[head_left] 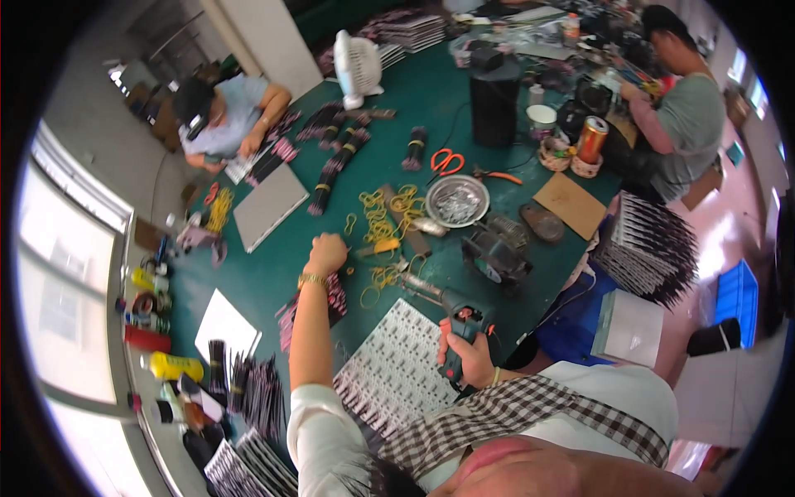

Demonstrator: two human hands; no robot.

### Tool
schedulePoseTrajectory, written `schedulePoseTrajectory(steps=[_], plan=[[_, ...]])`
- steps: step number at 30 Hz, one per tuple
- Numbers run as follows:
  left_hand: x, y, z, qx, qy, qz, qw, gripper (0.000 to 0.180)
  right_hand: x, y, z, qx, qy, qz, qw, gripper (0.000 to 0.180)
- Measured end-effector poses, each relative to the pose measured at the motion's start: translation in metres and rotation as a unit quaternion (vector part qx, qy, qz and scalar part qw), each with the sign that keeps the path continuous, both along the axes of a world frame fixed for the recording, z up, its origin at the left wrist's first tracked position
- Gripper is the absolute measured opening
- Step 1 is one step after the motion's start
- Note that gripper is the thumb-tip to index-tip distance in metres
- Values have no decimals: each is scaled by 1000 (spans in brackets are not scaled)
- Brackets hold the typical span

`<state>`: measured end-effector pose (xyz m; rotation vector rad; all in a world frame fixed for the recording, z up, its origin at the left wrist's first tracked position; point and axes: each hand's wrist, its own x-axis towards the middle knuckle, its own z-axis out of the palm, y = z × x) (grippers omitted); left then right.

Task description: The person positions wires onto the contact points of a circuit board and solders them in place using a soldering iron.

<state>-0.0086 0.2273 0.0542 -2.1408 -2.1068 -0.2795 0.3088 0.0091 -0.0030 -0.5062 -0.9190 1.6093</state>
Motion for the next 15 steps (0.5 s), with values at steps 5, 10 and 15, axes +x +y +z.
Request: schedulePoseTrajectory(steps=[5,10,15], plan=[[28,-23,7,73,63,-6,995,18,-4,-5,4,26,-5,-23,999,23],[25,-20,1,62,50,16,997,13,-5,-10,11,26,-30,-27,999,23],[-18,-15,23,281,-180,-184,925,8,-5,-13,9,47,-49,-37,997,25]])
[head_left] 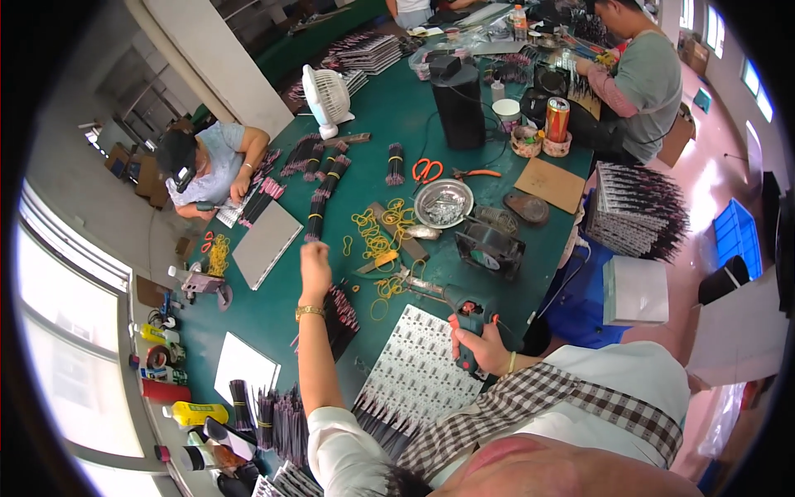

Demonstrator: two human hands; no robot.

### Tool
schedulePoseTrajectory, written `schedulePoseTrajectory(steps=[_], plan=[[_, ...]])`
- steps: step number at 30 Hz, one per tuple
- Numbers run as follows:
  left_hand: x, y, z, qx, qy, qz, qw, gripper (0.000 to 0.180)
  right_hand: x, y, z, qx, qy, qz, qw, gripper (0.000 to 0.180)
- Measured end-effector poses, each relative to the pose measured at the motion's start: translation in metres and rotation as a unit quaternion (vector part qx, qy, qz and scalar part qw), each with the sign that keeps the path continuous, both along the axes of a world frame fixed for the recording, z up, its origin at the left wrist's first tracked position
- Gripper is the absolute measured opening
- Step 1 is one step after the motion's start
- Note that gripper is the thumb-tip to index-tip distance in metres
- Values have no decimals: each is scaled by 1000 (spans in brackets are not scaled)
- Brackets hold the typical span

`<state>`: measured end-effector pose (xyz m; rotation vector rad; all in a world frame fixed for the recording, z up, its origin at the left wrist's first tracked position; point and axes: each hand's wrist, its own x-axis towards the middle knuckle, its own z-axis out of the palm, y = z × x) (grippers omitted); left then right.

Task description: The person positions wires onto the contact points of a circuit board and solders them in place using a soldering iron.

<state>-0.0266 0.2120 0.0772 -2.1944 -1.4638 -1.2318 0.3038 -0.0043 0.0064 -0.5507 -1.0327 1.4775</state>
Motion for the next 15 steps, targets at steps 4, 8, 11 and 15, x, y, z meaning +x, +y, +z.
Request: schedulePoseTrajectory(steps=[4,8,11,15], plan=[[-1,-44,54,73,-440,-196,873,5,0,2,3,25,-32,15,999,22],[20,-126,85,44,-493,-161,854,15,-5,3,-14,-15,-23,4,1000,24],[25,-171,63,9,-302,73,951,12,-10,5,-16,9,-7,-2,1000,24],[26,-234,13,-92,-197,193,957,7,-17,5,-20,7,6,0,1000,31]])
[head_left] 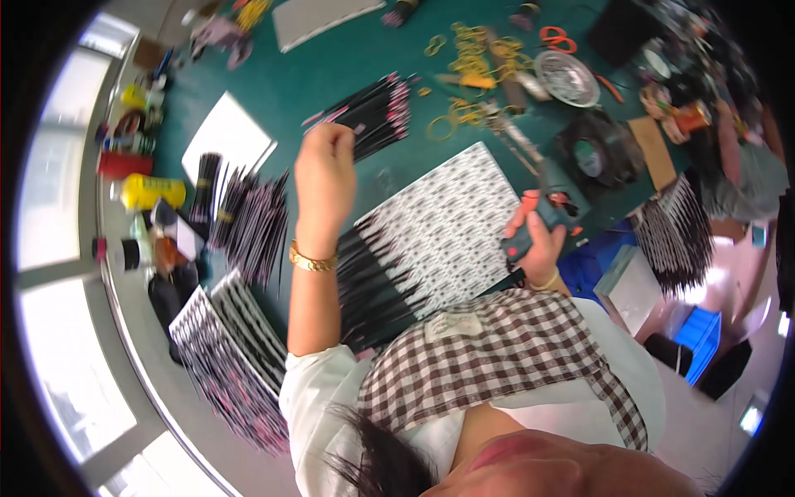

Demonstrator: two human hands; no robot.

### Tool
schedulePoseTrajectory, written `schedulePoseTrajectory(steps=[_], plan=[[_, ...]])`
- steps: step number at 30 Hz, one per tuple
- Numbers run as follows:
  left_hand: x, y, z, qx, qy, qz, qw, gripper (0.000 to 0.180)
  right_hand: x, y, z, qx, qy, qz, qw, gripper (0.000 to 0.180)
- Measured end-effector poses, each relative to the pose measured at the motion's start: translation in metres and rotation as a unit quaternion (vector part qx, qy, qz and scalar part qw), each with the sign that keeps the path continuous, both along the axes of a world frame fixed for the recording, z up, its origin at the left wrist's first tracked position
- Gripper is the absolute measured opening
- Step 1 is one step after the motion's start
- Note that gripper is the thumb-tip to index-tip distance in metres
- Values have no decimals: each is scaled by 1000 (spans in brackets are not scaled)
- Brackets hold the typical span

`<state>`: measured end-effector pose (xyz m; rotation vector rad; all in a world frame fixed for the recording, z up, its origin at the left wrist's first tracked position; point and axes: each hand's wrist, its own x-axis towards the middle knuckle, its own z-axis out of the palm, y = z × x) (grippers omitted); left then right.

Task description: The person positions wires onto the contact points of a circuit board and solders them in place using a soldering iron.

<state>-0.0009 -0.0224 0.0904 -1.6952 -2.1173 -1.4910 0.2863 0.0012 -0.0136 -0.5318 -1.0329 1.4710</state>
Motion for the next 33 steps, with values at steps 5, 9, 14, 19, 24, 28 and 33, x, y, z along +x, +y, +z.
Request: schedulePoseTrajectory(steps=[5,9,14,19,24,28,33], plan=[[9,-47,-44,-87,-66,4,994,5,3,-6,15,-10,-46,39,998,37],[17,-56,-64,-150,-114,27,982,5,4,-15,23,-33,-74,189,979,39],[25,-45,-72,-102,-61,-33,992,6,0,-5,26,95,-230,316,915,38],[30,-38,-78,-161,-36,-5,986,13,-2,-9,21,68,-251,291,920,34],[33,-38,-82,-169,9,8,986,15,5,-4,28,40,-281,342,896,31],[33,-36,-85,-162,19,6,987,16,15,-6,18,58,-323,337,882,28],[37,-35,-85,-140,30,8,990,16,19,-6,16,68,-362,337,866,31]])
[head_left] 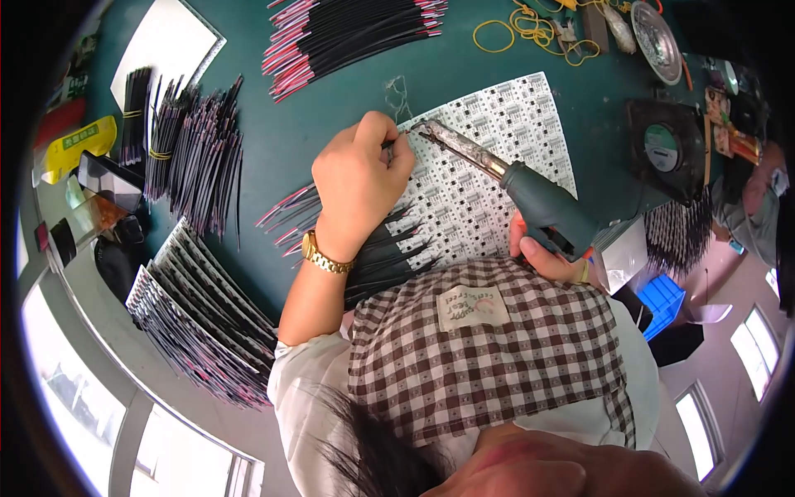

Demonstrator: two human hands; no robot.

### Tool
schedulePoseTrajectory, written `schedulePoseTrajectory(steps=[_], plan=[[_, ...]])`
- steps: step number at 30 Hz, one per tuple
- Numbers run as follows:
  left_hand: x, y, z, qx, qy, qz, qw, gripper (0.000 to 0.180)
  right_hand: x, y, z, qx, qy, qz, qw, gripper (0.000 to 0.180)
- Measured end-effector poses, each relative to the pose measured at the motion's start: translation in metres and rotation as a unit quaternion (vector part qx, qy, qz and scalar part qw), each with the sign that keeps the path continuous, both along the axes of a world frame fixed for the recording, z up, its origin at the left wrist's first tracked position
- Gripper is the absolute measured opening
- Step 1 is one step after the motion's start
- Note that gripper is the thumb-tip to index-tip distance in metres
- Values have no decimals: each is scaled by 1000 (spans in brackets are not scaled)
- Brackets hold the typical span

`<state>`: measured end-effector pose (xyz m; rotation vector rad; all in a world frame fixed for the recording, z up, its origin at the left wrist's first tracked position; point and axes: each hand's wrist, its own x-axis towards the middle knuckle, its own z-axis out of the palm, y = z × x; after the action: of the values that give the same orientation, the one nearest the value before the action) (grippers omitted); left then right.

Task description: The person positions wires onto the contact points of a circuit board and solders them in place using a soldering iron.

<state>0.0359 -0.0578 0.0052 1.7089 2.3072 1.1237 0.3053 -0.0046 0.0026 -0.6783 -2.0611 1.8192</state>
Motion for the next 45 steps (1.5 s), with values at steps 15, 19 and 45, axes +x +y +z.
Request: schedulePoseTrajectory(steps=[15,19,45], plan=[[2,0,-1,6,15,6,1000,16,-9,6,27,-40,-53,-23,998,13],[2,-1,-3,0,2,8,1000,14,-8,4,25,-36,-29,-10,999,7],[-7,2,-5,-21,-26,-26,999,11,4,6,18,-59,-60,24,996,18]])
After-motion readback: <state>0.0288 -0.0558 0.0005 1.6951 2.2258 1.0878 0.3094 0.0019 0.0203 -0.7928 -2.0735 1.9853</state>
